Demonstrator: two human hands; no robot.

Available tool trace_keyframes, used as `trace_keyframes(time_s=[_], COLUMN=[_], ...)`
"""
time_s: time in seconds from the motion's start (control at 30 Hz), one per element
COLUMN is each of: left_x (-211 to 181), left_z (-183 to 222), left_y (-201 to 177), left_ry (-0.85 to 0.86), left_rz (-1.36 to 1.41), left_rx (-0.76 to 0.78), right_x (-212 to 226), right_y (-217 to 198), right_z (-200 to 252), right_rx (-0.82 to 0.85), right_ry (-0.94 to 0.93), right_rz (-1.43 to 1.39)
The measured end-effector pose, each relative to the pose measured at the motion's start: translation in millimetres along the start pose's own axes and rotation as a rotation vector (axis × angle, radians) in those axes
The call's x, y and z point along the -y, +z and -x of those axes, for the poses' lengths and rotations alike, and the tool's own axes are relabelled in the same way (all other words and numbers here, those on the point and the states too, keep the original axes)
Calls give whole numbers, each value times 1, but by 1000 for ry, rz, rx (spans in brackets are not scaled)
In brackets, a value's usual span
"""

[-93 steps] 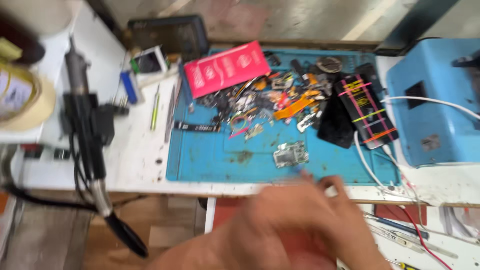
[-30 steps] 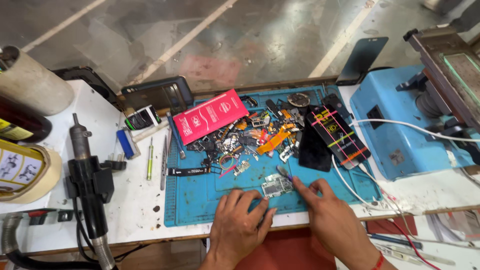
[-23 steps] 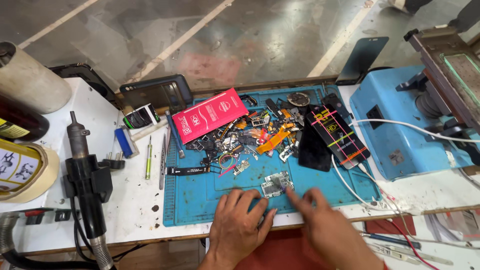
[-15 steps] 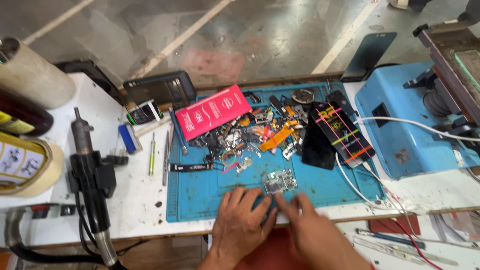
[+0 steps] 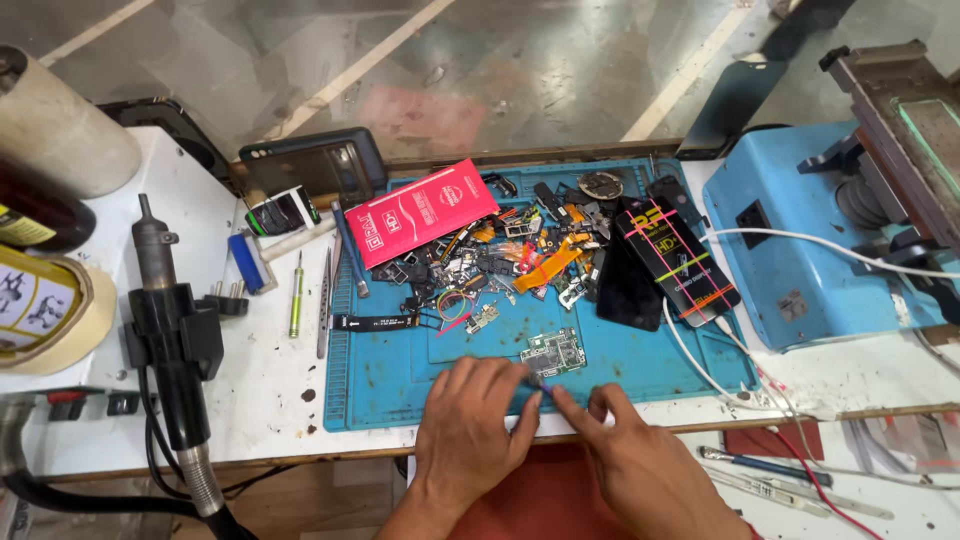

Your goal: The person applies a heat gun to a circuit board and then points at various components on the board with a small metal tool.

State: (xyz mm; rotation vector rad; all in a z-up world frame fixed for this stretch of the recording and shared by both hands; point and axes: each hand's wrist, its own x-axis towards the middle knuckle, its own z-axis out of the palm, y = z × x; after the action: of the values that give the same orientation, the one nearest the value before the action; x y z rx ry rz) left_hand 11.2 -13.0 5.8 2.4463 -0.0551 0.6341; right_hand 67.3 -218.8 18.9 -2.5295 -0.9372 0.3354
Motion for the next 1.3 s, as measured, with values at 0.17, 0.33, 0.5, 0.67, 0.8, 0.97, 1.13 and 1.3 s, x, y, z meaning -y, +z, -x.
trace_keyframes(time_s=[0.17, 0.33, 0.5, 0.67, 0.8, 0.97, 1.13, 1.3], left_x=[3, 8, 12, 11, 12, 10, 10, 11], left_z=[-10, -13, -10, -12, -10, 0, 12, 12], left_y=[1, 2, 3, 2, 2, 3, 7, 10], left_ry=[-89, -68, -92, -109, -104, 52, 188, 186], left_rz=[-16, 20, 21, 38, 57, 66, 22, 17], left_rx=[127, 105, 105, 110, 111, 8, -31, -73], right_x=[-24, -10, 9, 8, -13, 0, 9, 20], right_y=[-5, -3, 0, 5, 2, 15, 16, 12], right_z=[-13, -14, -4, 0, -6, 4, -6, 0], right_rx=[-171, -49, 43, 134, 10, 197, 117, 145], right_ry=[30, 148, 142, 149, 145, 166, 103, 138], right_rz=[22, 67, 50, 92, 70, 86, 118, 158])
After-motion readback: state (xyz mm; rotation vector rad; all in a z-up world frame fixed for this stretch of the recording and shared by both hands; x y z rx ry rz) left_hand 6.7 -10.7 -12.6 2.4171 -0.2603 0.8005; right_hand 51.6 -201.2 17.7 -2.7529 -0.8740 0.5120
